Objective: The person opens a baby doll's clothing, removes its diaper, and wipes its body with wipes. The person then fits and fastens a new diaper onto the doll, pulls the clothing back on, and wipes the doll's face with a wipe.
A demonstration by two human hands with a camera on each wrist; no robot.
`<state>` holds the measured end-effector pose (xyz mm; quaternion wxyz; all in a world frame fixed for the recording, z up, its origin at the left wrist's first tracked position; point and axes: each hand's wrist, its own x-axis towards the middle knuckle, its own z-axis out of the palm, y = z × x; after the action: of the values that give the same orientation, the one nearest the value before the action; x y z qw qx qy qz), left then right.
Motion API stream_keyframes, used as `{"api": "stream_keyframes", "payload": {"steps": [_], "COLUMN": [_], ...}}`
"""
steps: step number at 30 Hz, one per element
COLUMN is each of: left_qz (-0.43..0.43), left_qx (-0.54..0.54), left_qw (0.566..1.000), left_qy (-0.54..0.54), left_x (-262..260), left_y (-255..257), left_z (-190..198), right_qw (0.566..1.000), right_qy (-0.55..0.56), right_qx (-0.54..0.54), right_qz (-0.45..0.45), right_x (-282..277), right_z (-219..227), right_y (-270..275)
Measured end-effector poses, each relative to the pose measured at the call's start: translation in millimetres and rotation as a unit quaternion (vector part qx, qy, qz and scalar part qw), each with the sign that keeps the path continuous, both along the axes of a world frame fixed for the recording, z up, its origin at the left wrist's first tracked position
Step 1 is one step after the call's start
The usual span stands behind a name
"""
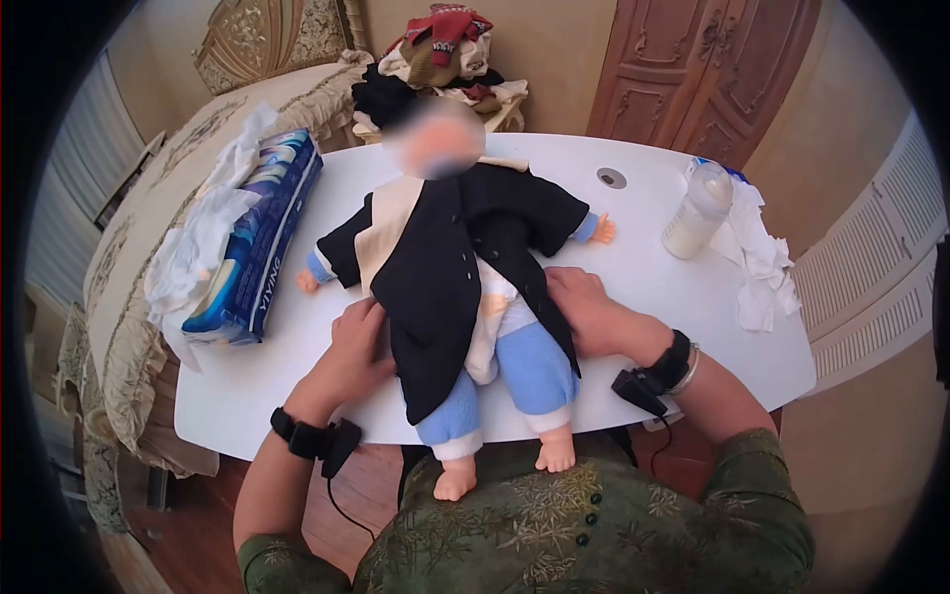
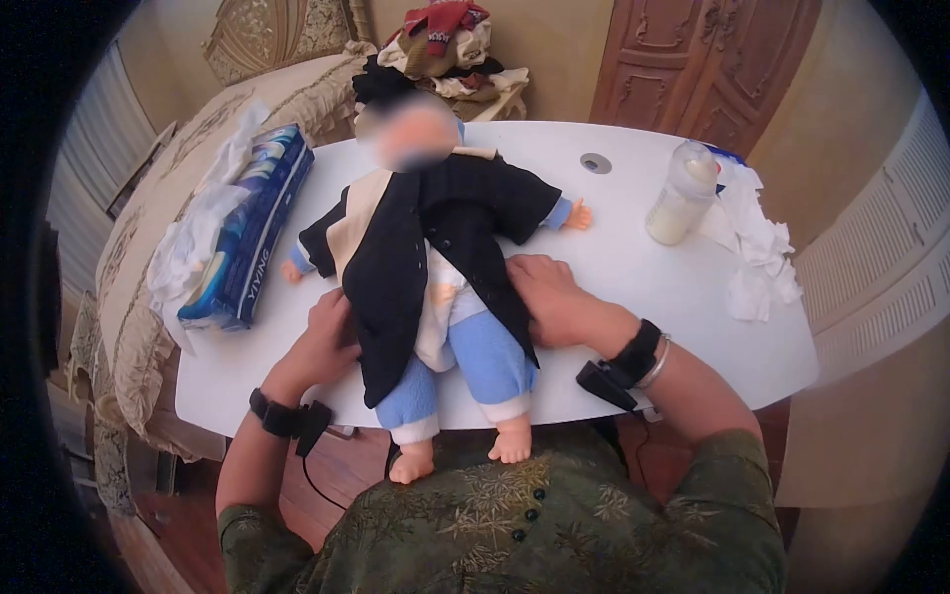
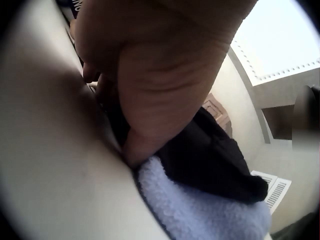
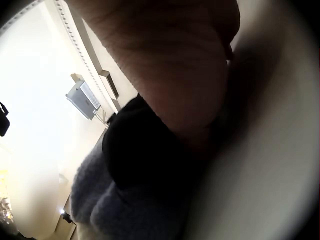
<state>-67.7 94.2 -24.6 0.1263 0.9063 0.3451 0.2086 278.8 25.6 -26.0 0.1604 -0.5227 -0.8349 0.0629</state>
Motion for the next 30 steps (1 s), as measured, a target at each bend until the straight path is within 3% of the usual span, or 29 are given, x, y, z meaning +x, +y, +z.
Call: {"api": "stream_keyframes", "payload": {"steps": [6,8,12,14,16,18,20,23,24,26,29,30], "left_qz": [-0.041,-0.017,-0.117,-0.141,-0.160,-0.178,-0.169,-0.124,-0.125,-0.200,-0.200,-0.216], "left_qx": [0.024,-0.033,-0.054,-0.157,-0.161,-0.162,-0.219,-0.184,-0.185,-0.300,-0.346,-0.284], "left_qw": [0.998,0.999,0.992,0.975,0.971,0.968,0.929,0.937,0.937,0.922,0.915,0.932], "left_qy": [0.033,0.032,-0.007,0.072,0.074,0.076,0.245,0.270,0.269,0.142,0.059,0.068], "left_x": [15,9,15,9,5,-1,-12,-26,-27,-27,-16,-16], "left_y": [20,28,9,6,-5,-15,-24,-43,-44,-45,-51,-46], "left_z": [-2,-6,43,50,63,78,86,81,84,91,104,101], "right_qw": [0.999,0.999,0.998,0.994,0.988,0.974,0.971,0.962,0.959,0.954,0.953,0.955], "right_qy": [0.013,-0.005,0.017,0.062,0.107,0.097,0.069,0.008,-0.025,-0.025,-0.032,-0.036], "right_qx": [0.046,0.034,-0.038,-0.052,-0.068,-0.183,-0.223,-0.271,-0.279,-0.295,-0.302,-0.293], "right_qz": [0.013,-0.003,-0.043,-0.066,-0.089,-0.089,-0.056,-0.030,-0.037,-0.039,-0.006,0.027], "right_x": [-12,-15,-17,-17,-16,-12,-1,12,15,21,20,19], "right_z": [-1,13,22,25,36,59,83,107,109,108,99,97], "right_y": [12,4,-12,-23,-34,-47,-62,-78,-81,-84,-83,-82]}}
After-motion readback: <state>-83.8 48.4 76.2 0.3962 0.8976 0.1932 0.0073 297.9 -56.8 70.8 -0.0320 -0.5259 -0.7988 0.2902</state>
